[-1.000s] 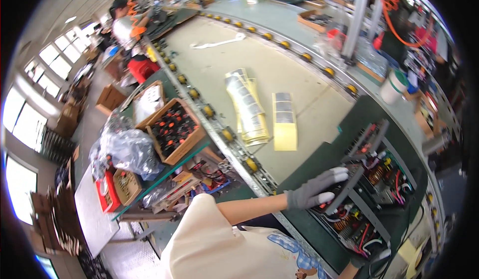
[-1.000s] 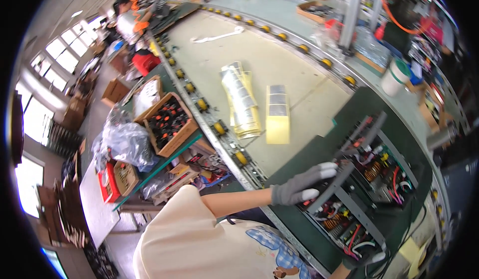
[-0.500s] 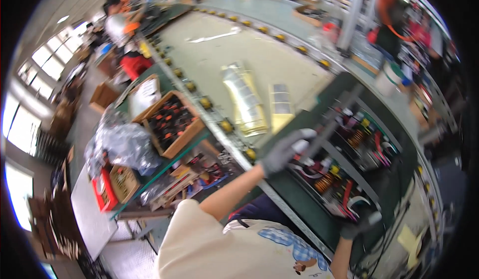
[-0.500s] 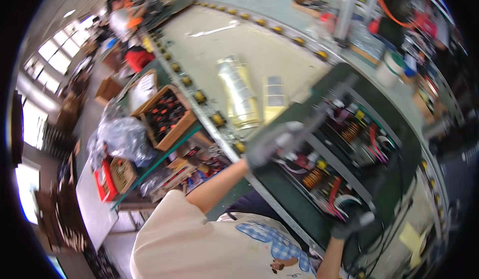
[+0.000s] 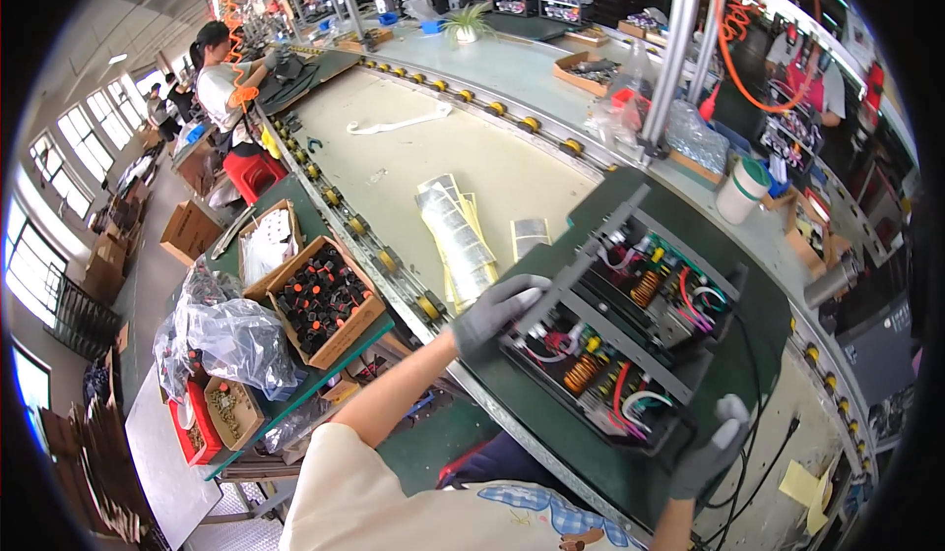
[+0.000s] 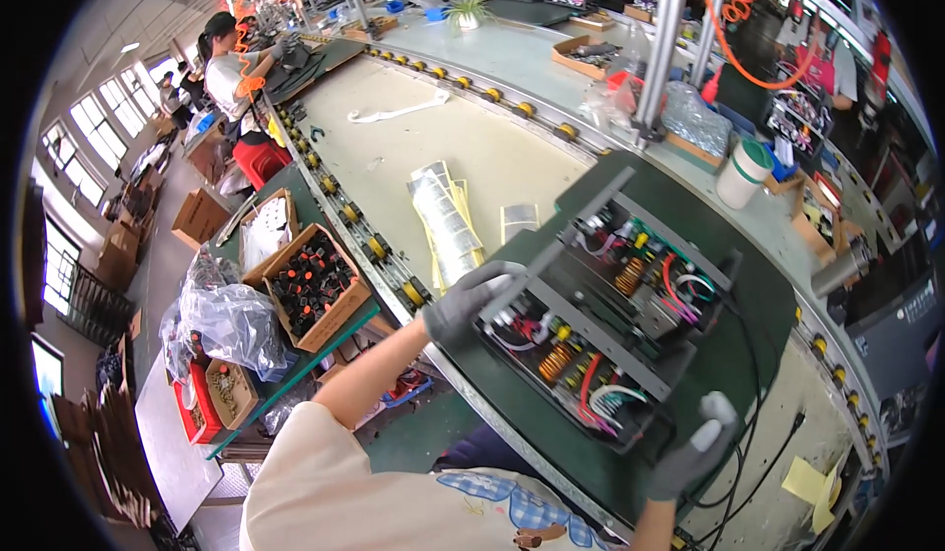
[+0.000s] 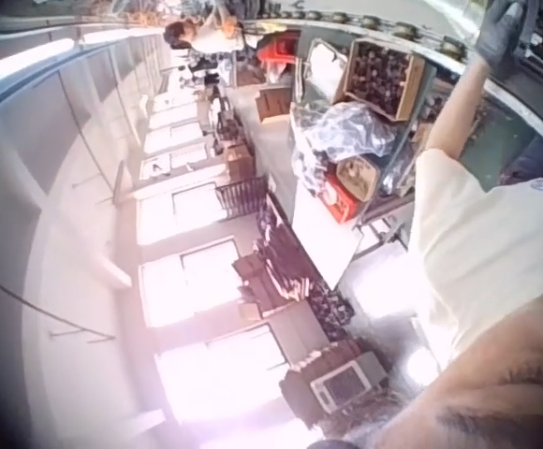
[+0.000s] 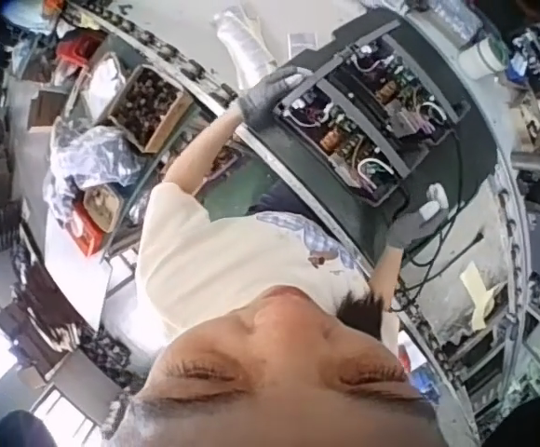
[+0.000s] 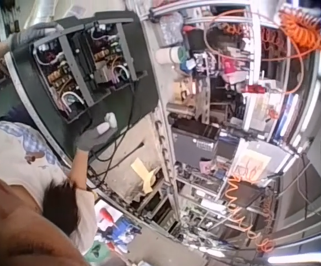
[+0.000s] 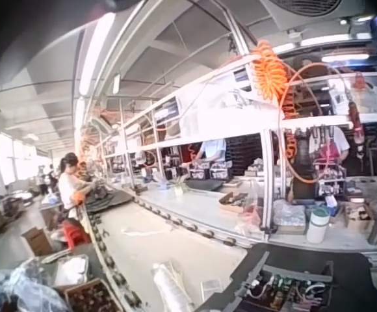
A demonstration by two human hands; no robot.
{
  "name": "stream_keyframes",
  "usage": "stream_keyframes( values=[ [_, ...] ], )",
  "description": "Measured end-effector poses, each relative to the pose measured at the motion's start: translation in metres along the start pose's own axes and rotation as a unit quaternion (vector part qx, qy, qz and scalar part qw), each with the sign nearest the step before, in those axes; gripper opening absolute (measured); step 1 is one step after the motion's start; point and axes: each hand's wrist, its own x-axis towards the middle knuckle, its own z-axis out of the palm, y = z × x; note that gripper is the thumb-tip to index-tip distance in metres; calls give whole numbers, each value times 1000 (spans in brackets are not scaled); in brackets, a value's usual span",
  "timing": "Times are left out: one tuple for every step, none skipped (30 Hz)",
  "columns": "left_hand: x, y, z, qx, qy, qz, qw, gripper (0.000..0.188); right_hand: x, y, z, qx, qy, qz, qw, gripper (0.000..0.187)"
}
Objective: Applying labels, screwing components, and using a hot glue gun to assemble electrical inverters on a production line.
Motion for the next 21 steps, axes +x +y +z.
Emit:
stream_keyframes(
  values=[
    [16,-8,-20,-77,-63,-143,985,46,11,-9,2,-33,1,-14,999,35],
    [43,-4,-46,43,-132,-190,972,44,25,-15,4,-77,-17,-30,996,33],
    [71,2,-70,160,-202,-232,938,42,41,-17,5,-124,-34,-46,991,32],
    [89,0,-88,311,-132,-175,925,42,57,-13,5,-131,-58,-56,988,32],
    [107,-3,-105,453,-57,-112,883,42,75,-8,7,-137,-80,-69,985,33],
    [123,-6,-126,485,-9,-125,865,42,91,-9,13,-169,-124,-61,976,36],
    [138,-11,-148,515,37,-140,845,43,107,-8,23,-169,-133,-64,975,36],
    [156,-25,-171,556,58,-175,811,43,120,-8,34,-275,-153,-82,946,37],
    [171,-43,-197,593,75,-212,773,44,130,-7,45,-379,-173,-98,904,38],
    [185,-58,-223,622,75,-234,743,44,142,-5,55,-370,-197,-67,905,39],
    [200,-72,-251,651,74,-255,711,44,148,-7,69,-374,-206,-65,902,39],
    [215,-86,-280,674,87,-263,685,44,152,-10,84,-383,-219,-47,896,39],
    [229,-102,-302,694,94,-273,659,44,157,-13,94,-397,-234,-25,887,39],
    [243,-117,-319,688,114,-289,655,44,160,-8,98,-416,-267,-7,869,39],
    [257,-132,-337,685,135,-306,647,45,157,-9,112,-413,-280,6,866,38],
    [271,-147,-354,652,143,-338,664,47,156,-4,117,-420,-271,7,866,37],
    [291,-162,-361,647,133,-341,668,47,160,1,120,-431,-258,6,865,37],
    [303,-176,-367,653,147,-319,671,47,163,-1,130,-434,-267,13,860,37],
    [318,-188,-374,659,161,-294,674,47,167,-10,136,-423,-266,-25,866,40],
    [333,-199,-378,653,161,-290,680,47,169,-21,138,-417,-262,-58,869,44],
    [347,-213,-385,648,161,-284,688,46,170,-26,142,-425,-264,-43,865,44]
  ],
)
